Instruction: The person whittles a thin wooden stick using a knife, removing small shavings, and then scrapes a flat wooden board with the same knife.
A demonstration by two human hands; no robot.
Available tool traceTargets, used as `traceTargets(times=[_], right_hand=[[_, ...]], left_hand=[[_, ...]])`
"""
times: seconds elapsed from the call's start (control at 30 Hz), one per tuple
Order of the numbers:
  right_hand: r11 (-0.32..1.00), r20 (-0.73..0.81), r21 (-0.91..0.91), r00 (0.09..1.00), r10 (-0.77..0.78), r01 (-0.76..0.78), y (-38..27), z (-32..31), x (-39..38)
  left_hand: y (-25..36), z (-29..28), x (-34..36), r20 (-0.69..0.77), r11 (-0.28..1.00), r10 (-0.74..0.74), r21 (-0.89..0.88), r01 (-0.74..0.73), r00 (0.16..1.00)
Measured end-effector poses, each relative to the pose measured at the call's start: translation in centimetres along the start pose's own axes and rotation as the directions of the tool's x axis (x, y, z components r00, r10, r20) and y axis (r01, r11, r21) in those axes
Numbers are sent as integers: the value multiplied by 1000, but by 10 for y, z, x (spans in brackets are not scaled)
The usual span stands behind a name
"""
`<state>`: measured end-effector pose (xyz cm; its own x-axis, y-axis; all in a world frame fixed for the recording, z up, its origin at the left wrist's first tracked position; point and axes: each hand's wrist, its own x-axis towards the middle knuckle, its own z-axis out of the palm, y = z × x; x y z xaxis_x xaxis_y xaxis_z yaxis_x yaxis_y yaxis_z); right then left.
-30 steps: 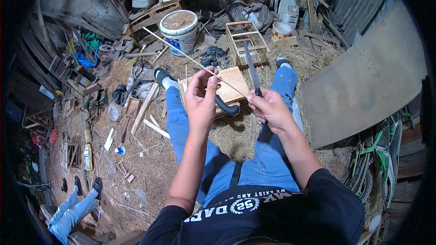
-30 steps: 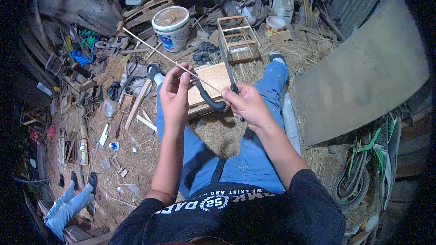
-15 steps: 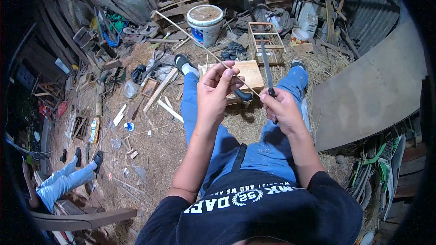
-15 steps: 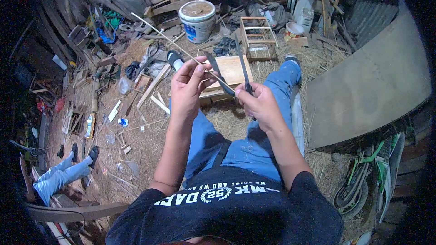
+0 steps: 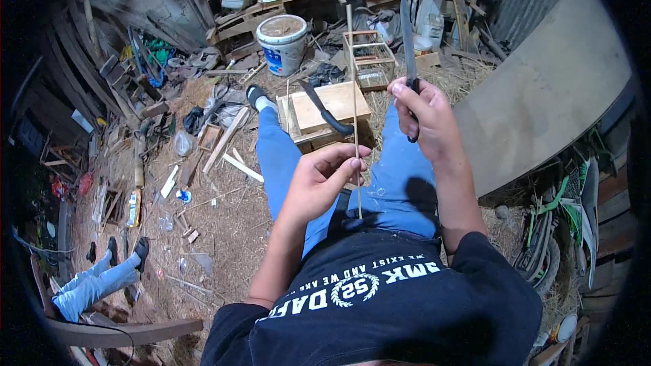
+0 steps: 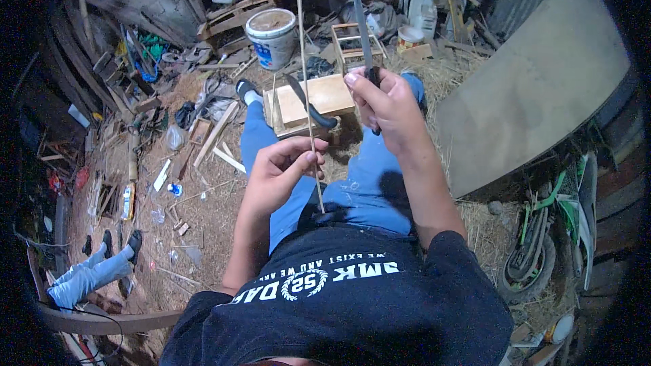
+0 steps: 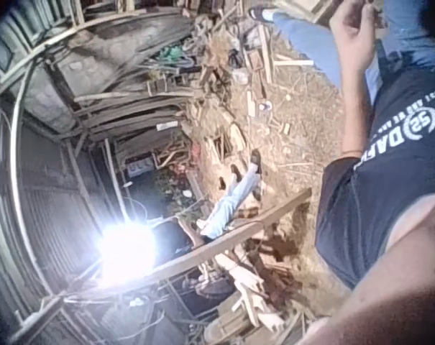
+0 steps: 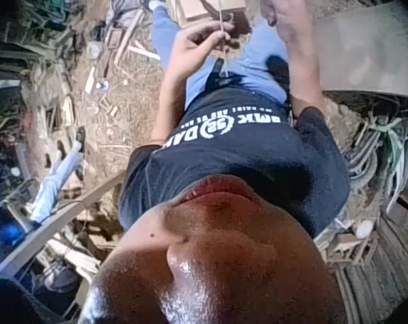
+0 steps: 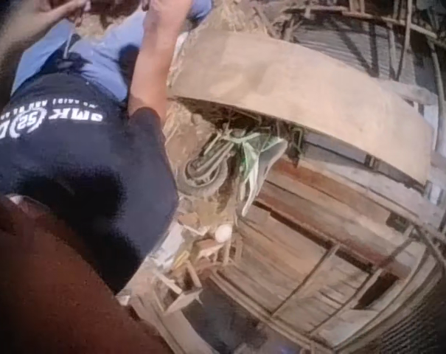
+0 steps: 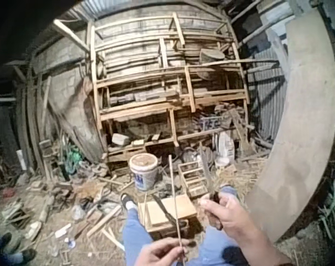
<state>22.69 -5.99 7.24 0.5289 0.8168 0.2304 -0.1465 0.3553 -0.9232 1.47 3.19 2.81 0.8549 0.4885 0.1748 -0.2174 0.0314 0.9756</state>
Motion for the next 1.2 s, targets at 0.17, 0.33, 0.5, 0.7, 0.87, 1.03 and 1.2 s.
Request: traceTargets(times=[0.17, 0.33, 0.5, 0.7, 0.87, 1.03, 1.2], right_hand=[[999, -10, 37, 1000, -2, 2, 0, 3, -22], [997, -71, 36, 995, -73, 76, -12, 3, -36], [995, -100, 35, 991, -92, 96, -16, -4, -45], [992, -111, 54, 988, -104, 110, -21, -7, -49], [993, -85, 43, 991, -104, 107, -25, -8, -52], [992, -87, 96, 993, -78, 86, -18, -10, -51], [994, -72, 84, 996, -57, 63, -18, -1, -47]], left_hand=[[2, 7, -5, 104, 991, -2, 134, -12, 995], [12, 16, -8, 153, 962, 12, 267, -53, 988], [16, 22, -8, 184, 925, 40, 364, -106, 982], [23, 30, -7, 183, 897, 47, 425, -122, 982], [24, 28, -8, 189, 873, 46, 470, -132, 981], [14, 27, -11, 129, 921, 57, 376, -102, 990], [12, 18, -17, 68, 958, 62, 276, -78, 996]])
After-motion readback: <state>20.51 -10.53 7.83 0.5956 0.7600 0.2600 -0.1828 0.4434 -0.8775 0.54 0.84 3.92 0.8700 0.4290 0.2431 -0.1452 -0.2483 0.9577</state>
